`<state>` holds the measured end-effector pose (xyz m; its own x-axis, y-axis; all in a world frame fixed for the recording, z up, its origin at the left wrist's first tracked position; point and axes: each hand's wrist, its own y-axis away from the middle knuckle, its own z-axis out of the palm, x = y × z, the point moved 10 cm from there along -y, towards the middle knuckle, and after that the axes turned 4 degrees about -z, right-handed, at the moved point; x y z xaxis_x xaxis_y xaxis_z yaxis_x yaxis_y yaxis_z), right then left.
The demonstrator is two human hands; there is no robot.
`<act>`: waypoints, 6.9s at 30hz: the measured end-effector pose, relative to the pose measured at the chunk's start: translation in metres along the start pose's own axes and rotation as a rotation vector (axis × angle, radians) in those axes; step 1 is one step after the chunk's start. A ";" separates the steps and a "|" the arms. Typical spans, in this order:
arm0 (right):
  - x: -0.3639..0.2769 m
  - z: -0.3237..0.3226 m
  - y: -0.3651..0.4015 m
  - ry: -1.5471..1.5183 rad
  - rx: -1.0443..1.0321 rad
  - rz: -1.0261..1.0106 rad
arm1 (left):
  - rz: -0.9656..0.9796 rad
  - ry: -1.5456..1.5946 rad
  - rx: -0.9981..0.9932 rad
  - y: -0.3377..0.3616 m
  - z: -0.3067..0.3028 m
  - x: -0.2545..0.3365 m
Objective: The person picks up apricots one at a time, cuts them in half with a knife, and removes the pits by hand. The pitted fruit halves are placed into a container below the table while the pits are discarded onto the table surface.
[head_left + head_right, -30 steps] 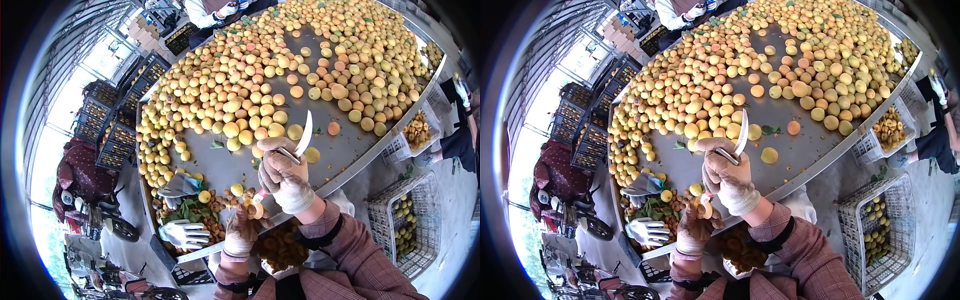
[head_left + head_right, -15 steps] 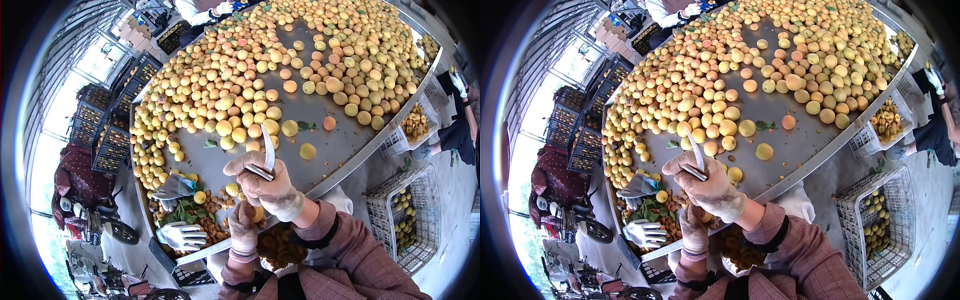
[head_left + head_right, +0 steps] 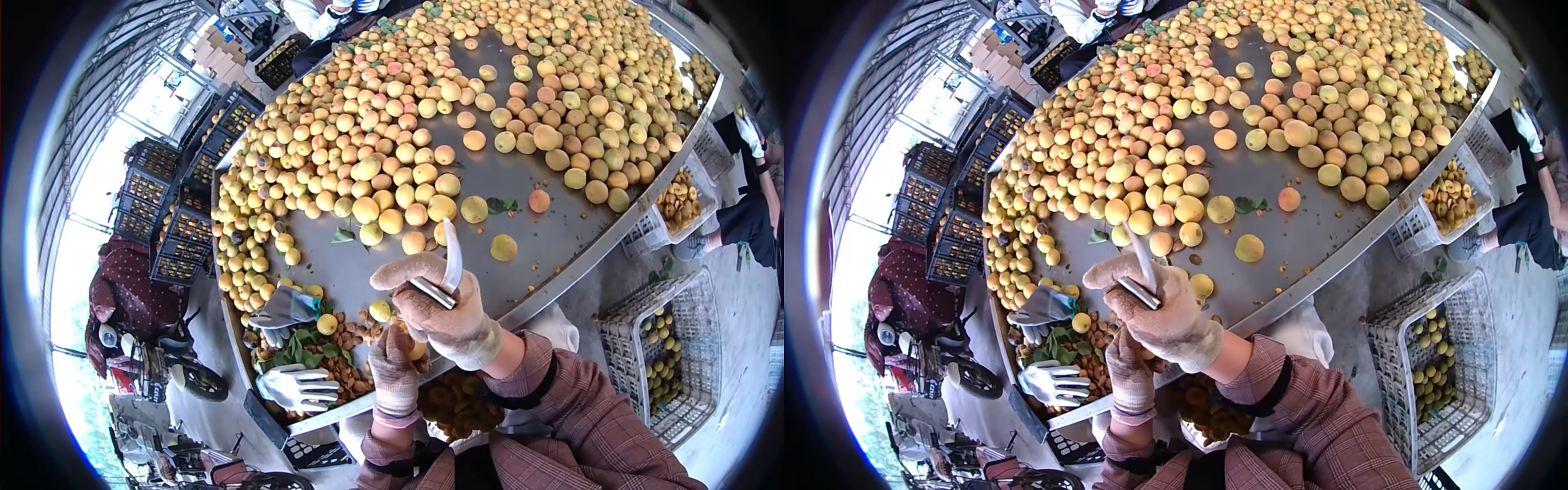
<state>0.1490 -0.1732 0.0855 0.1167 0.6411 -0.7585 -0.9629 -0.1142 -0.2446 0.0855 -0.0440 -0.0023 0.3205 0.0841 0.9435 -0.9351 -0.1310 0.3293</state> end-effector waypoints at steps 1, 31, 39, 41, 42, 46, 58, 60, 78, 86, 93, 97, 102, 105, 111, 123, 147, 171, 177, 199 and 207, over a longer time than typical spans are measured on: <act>0.004 0.001 0.000 0.000 0.003 0.001 | -0.002 -0.001 -0.001 -0.001 -0.001 -0.003; 0.080 -0.038 -0.005 -0.592 0.296 0.114 | -0.430 0.777 -0.230 -0.003 0.012 -0.040; 0.065 -0.063 -0.019 -0.605 0.378 0.045 | -0.265 0.857 -0.319 -0.019 -0.004 -0.031; 0.044 -0.063 -0.018 -0.324 0.390 0.116 | -0.013 0.678 -0.108 -0.024 -0.026 -0.002; 0.052 -0.052 -0.015 -0.161 0.339 0.239 | 0.024 0.698 -0.146 -0.030 -0.036 -0.004; 0.091 -0.015 0.005 0.358 0.020 0.441 | 0.206 0.492 -0.026 -0.023 -0.026 0.023; 0.012 -0.079 -0.023 0.191 0.176 0.212 | -0.131 -0.085 -0.384 0.035 -0.003 0.013; -0.023 -0.123 -0.025 -0.094 0.365 0.051 | 0.042 -0.325 -0.421 0.018 0.007 0.036; -0.056 -0.158 -0.009 -0.238 0.426 0.045 | 0.007 -0.222 -0.640 -0.111 0.153 0.028; 0.041 -0.034 0.004 0.150 -0.058 0.389 | -0.093 0.645 -0.234 -0.083 0.022 0.037; 0.072 -0.010 0.008 0.667 -0.196 0.147 | -0.009 0.619 -0.157 -0.064 -0.008 0.034; 0.074 -0.007 0.010 0.868 -0.239 0.274 | 0.047 0.573 -0.124 -0.056 -0.005 0.041; 0.077 -0.011 0.009 0.718 -0.200 0.123 | 0.128 0.435 -0.186 -0.047 0.002 0.063; 0.080 -0.013 0.008 0.757 -0.228 0.201 | 0.127 0.248 -0.153 -0.041 0.005 0.072; 0.064 -0.011 0.001 0.748 -0.208 0.129 | 0.336 -0.118 -0.077 -0.024 0.019 0.105; 0.047 0.001 0.004 0.664 -0.131 0.125 | 0.342 -0.117 -0.079 -0.020 0.009 0.104; 0.046 -0.002 0.003 0.557 -0.036 0.005 | 0.522 -0.427 0.002 -0.012 0.020 0.119; 0.040 -0.026 -0.010 -0.027 0.014 0.451 | -0.126 0.310 -0.489 -0.009 0.008 0.061; 0.050 -0.003 0.016 0.096 -0.470 0.531 | -0.138 0.425 -0.274 0.001 -0.024 0.039; 0.022 -0.040 -0.014 -0.233 0.292 0.119 | -0.356 0.777 -0.284 -0.011 0.007 -0.029; 0.017 -0.024 -0.005 -0.249 0.275 0.068 | -0.388 0.680 -0.139 -0.006 0.018 -0.028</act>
<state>0.1613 -0.1800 0.0590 0.0203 0.8080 -0.5889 -0.9997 0.0235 -0.0023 0.0844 -0.0637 -0.0301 0.5064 0.6891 0.5184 -0.8004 0.1520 0.5799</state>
